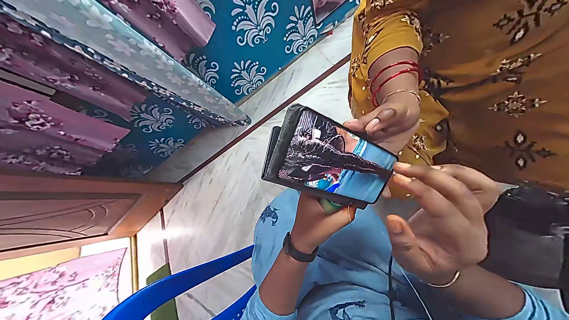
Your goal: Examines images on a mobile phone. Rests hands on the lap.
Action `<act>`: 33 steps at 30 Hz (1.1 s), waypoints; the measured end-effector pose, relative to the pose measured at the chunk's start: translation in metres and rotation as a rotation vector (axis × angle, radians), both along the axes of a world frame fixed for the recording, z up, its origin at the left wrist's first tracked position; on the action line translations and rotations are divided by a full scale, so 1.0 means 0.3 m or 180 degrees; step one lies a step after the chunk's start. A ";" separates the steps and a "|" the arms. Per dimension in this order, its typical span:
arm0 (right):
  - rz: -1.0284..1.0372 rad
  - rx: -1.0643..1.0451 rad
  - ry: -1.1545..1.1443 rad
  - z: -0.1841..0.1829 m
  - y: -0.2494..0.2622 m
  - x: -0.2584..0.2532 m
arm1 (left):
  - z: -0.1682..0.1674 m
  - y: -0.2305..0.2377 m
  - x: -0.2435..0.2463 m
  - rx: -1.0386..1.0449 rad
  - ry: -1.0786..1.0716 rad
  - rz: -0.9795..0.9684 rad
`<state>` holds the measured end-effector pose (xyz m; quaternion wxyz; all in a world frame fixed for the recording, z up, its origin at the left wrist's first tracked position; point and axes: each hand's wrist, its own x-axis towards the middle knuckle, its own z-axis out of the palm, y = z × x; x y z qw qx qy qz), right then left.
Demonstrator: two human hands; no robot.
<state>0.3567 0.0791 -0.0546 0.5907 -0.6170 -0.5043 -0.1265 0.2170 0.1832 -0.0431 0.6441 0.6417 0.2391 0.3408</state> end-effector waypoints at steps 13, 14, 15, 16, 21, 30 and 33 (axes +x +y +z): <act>-0.0173 -0.0620 -0.0057 -0.039 0.010 -0.155 | 0.002 -0.043 0.009 -0.0162 0.0292 0.0177; -0.0152 -0.0671 -0.0066 -0.041 0.008 -0.156 | 0.001 -0.043 0.009 -0.0199 0.0309 0.0185; -0.0108 -0.0709 -0.0061 -0.042 0.005 -0.157 | 0.000 -0.045 0.008 -0.0261 0.0304 0.0192; -0.0049 -0.0745 -0.0047 -0.043 0.001 -0.158 | -0.001 -0.046 0.008 -0.0330 0.0286 0.0192; 0.0080 -0.0851 -0.0014 -0.049 -0.014 -0.153 | 0.003 -0.050 0.008 -0.0452 0.0287 0.0190; 0.0172 -0.0900 0.0046 -0.056 -0.031 -0.151 | -0.005 -0.056 0.007 -0.0457 0.0125 0.0130; 0.0173 -0.0906 0.0019 -0.060 -0.033 -0.150 | -0.009 -0.058 0.006 -0.0466 0.0152 0.0180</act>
